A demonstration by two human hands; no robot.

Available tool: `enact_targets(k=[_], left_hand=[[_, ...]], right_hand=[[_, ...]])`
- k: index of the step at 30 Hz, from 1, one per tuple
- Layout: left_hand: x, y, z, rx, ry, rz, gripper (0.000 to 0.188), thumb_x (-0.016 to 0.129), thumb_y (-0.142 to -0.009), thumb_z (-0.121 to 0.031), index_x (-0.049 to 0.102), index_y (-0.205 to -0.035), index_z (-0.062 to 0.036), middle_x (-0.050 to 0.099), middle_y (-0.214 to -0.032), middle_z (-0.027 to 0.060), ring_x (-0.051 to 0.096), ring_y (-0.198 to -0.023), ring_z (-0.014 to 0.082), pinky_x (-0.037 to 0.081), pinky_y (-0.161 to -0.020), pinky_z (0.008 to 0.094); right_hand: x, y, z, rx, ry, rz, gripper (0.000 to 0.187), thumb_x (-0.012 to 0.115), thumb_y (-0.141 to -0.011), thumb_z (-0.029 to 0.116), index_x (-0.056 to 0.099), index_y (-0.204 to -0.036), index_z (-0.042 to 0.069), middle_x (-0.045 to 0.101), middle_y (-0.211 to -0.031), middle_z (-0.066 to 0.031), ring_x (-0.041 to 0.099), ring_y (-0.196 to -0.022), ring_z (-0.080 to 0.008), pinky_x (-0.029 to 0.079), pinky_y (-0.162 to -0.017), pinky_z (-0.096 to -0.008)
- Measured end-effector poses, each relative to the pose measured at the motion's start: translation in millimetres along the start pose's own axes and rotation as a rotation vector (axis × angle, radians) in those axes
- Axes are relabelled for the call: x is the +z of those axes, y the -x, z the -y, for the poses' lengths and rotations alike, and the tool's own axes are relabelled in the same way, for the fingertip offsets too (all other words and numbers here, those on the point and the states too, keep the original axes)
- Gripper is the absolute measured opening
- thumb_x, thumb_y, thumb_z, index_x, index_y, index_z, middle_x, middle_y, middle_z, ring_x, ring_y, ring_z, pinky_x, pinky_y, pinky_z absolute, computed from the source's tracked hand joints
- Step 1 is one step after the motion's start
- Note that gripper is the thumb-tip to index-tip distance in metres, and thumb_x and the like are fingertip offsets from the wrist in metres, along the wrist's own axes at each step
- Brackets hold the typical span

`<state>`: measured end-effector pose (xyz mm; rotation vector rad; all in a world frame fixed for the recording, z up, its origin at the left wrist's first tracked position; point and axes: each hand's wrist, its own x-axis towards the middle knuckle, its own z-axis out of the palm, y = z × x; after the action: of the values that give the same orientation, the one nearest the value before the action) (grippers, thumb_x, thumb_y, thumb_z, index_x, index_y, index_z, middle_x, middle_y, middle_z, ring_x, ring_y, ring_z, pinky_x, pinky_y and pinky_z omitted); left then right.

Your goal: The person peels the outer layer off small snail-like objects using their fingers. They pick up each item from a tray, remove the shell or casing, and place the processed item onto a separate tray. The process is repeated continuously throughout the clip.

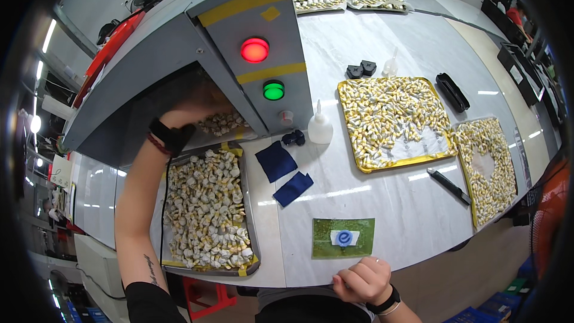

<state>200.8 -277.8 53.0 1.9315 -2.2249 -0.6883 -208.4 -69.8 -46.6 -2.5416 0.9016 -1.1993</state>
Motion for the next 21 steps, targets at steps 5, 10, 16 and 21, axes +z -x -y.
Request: enact_targets(k=[5,10,16,21], left_hand=[[-18.4,-17.0,54.0,0.122,-0.025,-0.268,0.036,0.049,-0.091,-0.02,0.052,-0.123,-0.0041,0.055,-0.125,0.015,0.051,-0.114,0.0291,0.037,-0.098,0.0378],[16.5,-32.4,92.0,0.481,-0.917,-0.401,0.033,0.049,-0.089,-0.013,0.054,-0.122,-0.0073,0.044,-0.134,0.0156,0.036,-0.127,0.0323,0.03,-0.104,0.048],[44.3,-32.2,91.8,0.43,-0.742,-0.408,0.046,0.052,-0.086,-0.016,0.044,-0.131,-0.0085,0.032,-0.143,0.0157,0.024,-0.135,0.0368,0.026,-0.107,0.0519],[41.4,-21.6,97.8,0.326,-0.761,-0.319,0.048,0.055,-0.085,-0.018,0.043,-0.13,-0.0079,0.031,-0.143,0.0172,0.023,-0.135,0.0388,0.027,-0.104,0.055]], right_hand=[[-2.5,-3.4,2.7,0.001,0.017,0.021,0.011,0.068,-0.062,0.012,0.058,-0.058,0.013,0.045,-0.05,0.0021,0.043,-0.041,-0.0145,0.031,-0.038,-0.0268],[0.5,-3.0,5.3,0.026,-0.011,0.028,0.009,0.065,-0.063,0.012,0.058,-0.058,0.013,0.047,-0.05,0.0012,0.044,-0.041,-0.0159,0.032,-0.041,-0.0276],[-1.7,-3.8,5.5,0.039,0.013,0.05,0.009,0.066,-0.062,0.011,0.058,-0.058,0.012,0.047,-0.05,0.0007,0.044,-0.042,-0.016,0.033,-0.04,-0.0275],[-1.2,-5.1,6.2,0.028,0.013,0.049,0.009,0.066,-0.061,0.01,0.058,-0.058,0.012,0.046,-0.05,0.0008,0.044,-0.042,-0.0159,0.034,-0.039,-0.0274]])
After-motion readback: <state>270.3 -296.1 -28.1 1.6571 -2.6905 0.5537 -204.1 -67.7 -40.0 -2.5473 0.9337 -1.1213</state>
